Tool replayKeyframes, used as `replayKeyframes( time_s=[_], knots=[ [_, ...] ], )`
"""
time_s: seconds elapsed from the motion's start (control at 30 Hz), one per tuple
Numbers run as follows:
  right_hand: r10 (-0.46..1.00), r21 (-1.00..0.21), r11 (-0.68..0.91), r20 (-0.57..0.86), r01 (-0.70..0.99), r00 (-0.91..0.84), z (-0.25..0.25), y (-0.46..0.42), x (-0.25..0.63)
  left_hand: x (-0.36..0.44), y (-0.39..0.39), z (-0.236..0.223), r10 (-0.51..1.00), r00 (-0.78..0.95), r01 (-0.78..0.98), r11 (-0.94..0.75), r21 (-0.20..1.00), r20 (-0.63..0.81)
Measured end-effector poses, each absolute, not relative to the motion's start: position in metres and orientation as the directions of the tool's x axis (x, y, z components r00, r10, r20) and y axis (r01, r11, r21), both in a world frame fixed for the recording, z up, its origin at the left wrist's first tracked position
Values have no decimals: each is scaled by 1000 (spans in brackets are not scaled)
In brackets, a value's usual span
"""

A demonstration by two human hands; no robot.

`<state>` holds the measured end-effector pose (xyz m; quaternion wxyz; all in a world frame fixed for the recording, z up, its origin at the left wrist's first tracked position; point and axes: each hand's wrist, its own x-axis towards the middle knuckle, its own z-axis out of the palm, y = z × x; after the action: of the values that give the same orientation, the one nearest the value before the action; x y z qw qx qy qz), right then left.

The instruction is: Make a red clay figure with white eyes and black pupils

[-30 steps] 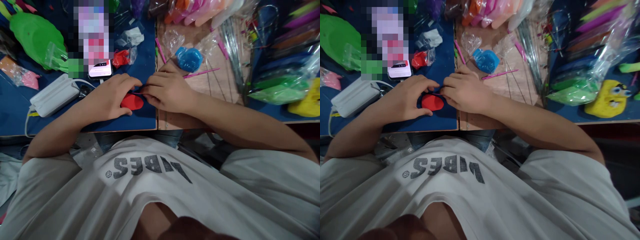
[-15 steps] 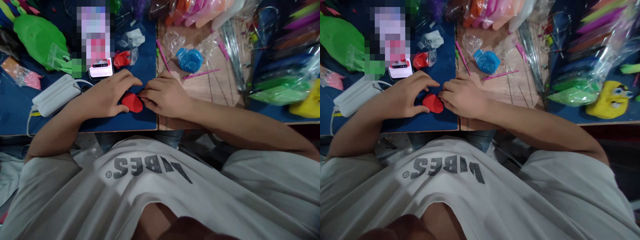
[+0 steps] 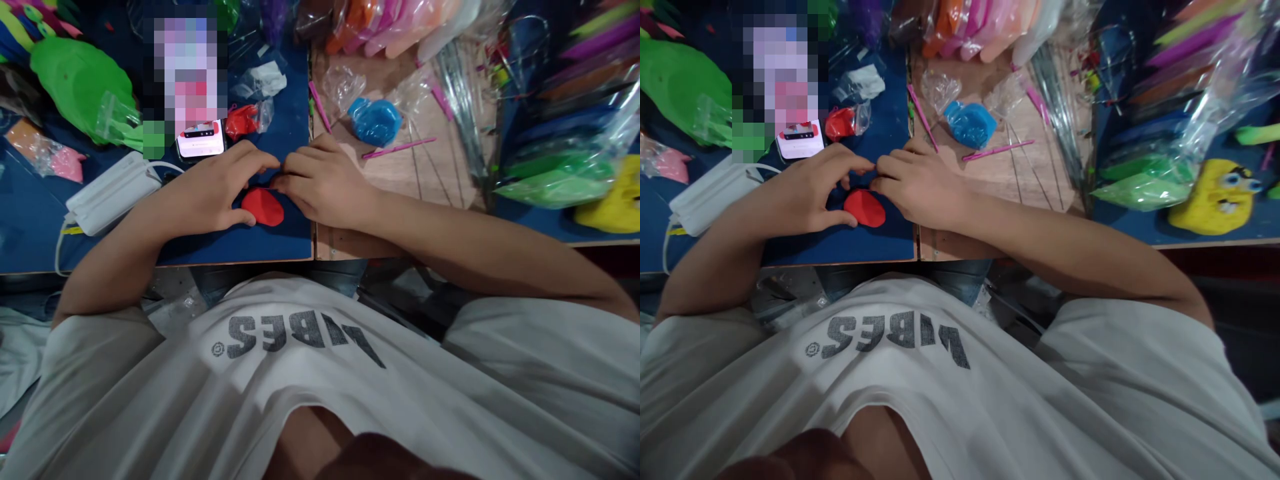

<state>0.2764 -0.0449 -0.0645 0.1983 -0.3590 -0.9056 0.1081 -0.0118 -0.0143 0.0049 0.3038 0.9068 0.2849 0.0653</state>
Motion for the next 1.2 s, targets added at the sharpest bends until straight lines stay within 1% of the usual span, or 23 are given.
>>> replayKeyframes(
  time_s=[0.1,0.27,0.4,0.53,0.63,0.73,0.83,0.9,0.93,1.0,1.07,1.2],
  knots=[
    [710,-321,704,282,634,-645,-63,-41,275,-12,-13,4,558,828,482,-655,581,-59],
    [687,-364,721,266,590,-676,-64,-37,272,-16,-8,2,554,831,477,-657,584,-56],
    [706,-370,704,265,607,-657,-66,-34,272,-17,-5,3,547,835,471,-655,592,-59],
    [663,-349,744,286,569,-692,-68,-31,272,-13,-4,10,561,810,543,-608,579,-170],
    [686,-349,725,302,593,-662,-69,-30,272,-12,-3,16,567,796,574,-600,558,-209],
    [737,-350,676,319,649,-595,-66,-31,276,-15,1,22,568,801,568,-626,535,-186],
    [780,-377,625,340,684,-525,-65,-31,283,-20,2,29,561,811,547,-629,552,-165],
    [805,-401,592,342,700,-485,-65,-30,286,-21,-3,33,575,803,553,-620,557,-156],
    [812,-404,582,339,706,-476,-66,-30,286,-19,-7,33,595,789,572,-617,541,-155],
    [815,-399,578,324,712,-480,-69,-29,286,-14,-17,31,623,769,605,-636,478,-143],
    [809,-396,587,303,706,-503,-72,-30,284,-8,-28,27,633,756,633,-644,430,-165],
    [797,-416,603,275,680,-538,-76,-32,283,-3,-36,18,626,766,618,-654,437,-147]
  ],
)
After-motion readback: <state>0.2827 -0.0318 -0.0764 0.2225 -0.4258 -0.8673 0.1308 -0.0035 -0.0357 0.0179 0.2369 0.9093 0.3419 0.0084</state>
